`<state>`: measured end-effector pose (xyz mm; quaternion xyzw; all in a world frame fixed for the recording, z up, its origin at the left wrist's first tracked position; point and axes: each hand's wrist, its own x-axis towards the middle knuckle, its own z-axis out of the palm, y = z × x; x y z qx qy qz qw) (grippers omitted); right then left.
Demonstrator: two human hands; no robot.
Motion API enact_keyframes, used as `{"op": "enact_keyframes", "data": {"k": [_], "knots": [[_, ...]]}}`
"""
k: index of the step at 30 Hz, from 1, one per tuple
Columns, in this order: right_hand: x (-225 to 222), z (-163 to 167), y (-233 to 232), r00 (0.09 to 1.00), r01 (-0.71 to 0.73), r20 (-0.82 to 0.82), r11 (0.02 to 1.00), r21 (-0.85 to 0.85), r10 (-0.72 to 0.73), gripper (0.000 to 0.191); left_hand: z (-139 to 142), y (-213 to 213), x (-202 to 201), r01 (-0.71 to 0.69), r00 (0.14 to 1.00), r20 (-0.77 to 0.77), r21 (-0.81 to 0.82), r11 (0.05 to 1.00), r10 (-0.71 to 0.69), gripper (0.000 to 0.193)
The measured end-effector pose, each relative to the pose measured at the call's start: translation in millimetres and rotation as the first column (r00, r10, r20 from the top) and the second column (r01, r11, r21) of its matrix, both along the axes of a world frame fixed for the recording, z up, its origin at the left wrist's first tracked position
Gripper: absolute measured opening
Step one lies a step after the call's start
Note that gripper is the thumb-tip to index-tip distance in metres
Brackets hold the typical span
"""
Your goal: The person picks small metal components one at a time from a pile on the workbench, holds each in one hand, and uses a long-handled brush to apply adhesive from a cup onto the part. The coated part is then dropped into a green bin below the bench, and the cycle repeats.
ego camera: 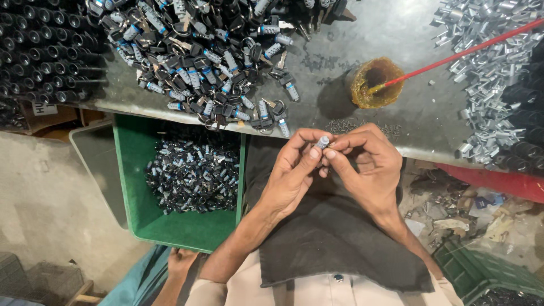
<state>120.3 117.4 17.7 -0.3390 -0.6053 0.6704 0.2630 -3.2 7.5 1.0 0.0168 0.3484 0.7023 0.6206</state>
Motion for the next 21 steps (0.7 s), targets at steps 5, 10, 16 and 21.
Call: {"op": "enact_keyframes", "data": {"k": [5, 10, 16, 21], "knots": [[9.0, -17.0, -4.7, 0.983, -0.010, -0.184, 0.977, -0.211, -0.029, 0.027, -1.4, -0.4, -3.6, 0.033, 0.998, 0.045, -0.003, 0.999, -0.033, 0.031], [27.4, -16.3, 29.4, 0.928, 0.065, -0.296, 0.881, -0.468, -0.226, 0.041, 8.2, 0.9, -12.6, 0.094, 0.979, -0.179, -0.056, 0.994, -0.102, 0.033], [40.1, -3.5, 109.3, 0.969, 0.221, 0.072, 0.961, 0.166, -0.236, 0.036, -6.5, 35.6, -8.4, -0.001, 0.973, -0.229, -0.017, 1.000, -0.003, 0.027], [38.1, 21.4, 95.5, 0.953, 0.149, 0.204, 0.933, 0.328, -0.224, 0.025, -32.8, 56.2, 1.3, -0.094, 0.989, 0.118, 0.011, 0.995, 0.092, 0.027]]}}
